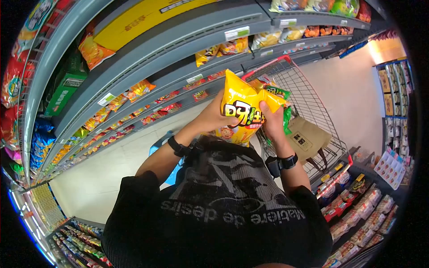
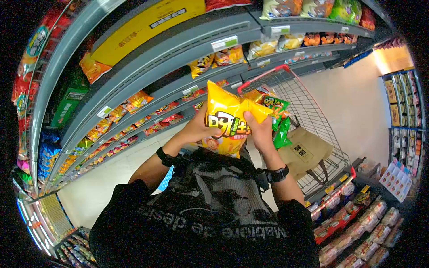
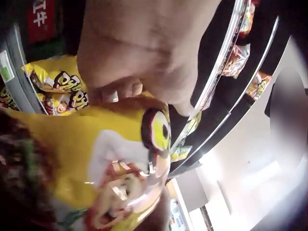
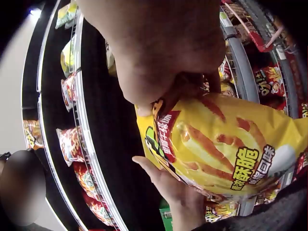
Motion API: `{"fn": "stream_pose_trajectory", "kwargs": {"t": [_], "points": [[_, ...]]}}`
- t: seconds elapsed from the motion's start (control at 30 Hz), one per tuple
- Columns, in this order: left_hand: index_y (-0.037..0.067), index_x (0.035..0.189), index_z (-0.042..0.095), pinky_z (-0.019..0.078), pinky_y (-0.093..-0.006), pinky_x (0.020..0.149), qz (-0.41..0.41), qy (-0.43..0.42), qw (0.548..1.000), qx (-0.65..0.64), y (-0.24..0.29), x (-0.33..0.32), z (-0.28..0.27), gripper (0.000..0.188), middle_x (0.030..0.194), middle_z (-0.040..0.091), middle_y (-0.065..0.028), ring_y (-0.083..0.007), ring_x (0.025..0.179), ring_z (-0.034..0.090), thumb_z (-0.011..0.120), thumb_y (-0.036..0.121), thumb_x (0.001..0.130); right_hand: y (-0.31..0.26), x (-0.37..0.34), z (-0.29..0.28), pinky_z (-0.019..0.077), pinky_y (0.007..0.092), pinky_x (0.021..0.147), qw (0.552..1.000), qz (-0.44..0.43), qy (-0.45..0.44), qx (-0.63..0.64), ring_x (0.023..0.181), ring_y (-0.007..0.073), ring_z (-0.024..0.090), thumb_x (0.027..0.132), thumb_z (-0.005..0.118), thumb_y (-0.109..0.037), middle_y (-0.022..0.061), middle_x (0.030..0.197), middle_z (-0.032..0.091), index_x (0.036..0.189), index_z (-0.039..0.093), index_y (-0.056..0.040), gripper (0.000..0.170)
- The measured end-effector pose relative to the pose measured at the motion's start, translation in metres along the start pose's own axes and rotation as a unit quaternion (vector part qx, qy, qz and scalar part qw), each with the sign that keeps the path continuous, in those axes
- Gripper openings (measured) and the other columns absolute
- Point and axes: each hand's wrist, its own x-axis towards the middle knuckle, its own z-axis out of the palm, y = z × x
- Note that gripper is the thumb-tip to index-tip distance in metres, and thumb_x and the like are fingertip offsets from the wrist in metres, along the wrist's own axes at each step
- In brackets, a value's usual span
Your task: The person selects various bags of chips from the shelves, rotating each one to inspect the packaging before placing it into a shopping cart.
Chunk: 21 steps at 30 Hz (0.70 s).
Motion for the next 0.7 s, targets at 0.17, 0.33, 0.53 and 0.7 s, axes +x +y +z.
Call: {"fn": "stream_pose_trajectory", "kwargs": {"t": [0.17, 0.33, 0.53, 0.7], "points": [[0.001, 0.13, 0.045, 0.0457, -0.0307, 0.092, -0.096, 0.079, 0.991, -0.044, -0.012, 0.026, 0.045, 0.058, 0.118, 0.06, -0.0085, -0.0167, 0.107, 0.058, 0.073, 0.018, 0.081, -0.01, -0.003, -0.047, 0.0452, 0.0323, 0.095, 0.978, 0.081, -0.102, 0.162, 0.113, 0.0176, 0.054, 0.091, 0.063, -0.037, 0.0095, 0.126, 0.053, 0.135, 0.04, 0.0001, 0.062], [0.002, 0.131, 0.043, 0.0487, -0.0289, 0.088, -0.116, 0.122, 0.974, -0.152, -0.022, 0.037, 0.079, 0.045, 0.119, 0.058, -0.0069, -0.0145, 0.103, 0.058, 0.06, 0.02, 0.093, 0.024, -0.017, -0.08, 0.0439, 0.0343, 0.098, 0.966, 0.183, -0.144, 0.115, 0.117, 0.0198, 0.052, 0.092, 0.06, -0.034, 0.0114, 0.13, 0.05, 0.137, 0.035, -0.0012, 0.06], [0.005, 0.141, 0.031, 0.0421, -0.0322, 0.099, -0.151, 0.129, 0.971, -0.133, -0.038, 0.008, 0.094, 0.064, 0.132, 0.05, -0.0085, -0.0167, 0.119, 0.05, 0.065, 0.021, 0.09, 0.027, -0.014, -0.083, 0.0511, 0.0326, 0.088, 0.933, 0.304, -0.108, 0.161, 0.103, 0.017, 0.061, 0.095, 0.058, -0.023, 0.0098, 0.118, 0.059, 0.127, 0.045, -0.0017, 0.041], [0.004, 0.139, 0.035, 0.043, -0.0321, 0.099, -0.156, 0.137, 0.96, -0.19, -0.046, -0.019, 0.083, 0.065, 0.131, 0.051, -0.0093, -0.0172, 0.117, 0.052, 0.069, 0.018, 0.086, 0.043, -0.023, -0.065, 0.0524, 0.0354, 0.089, 0.943, 0.287, -0.133, 0.106, 0.106, 0.0218, 0.062, 0.098, 0.052, -0.027, 0.0141, 0.122, 0.059, 0.129, 0.044, 0.0002, 0.042]]}}
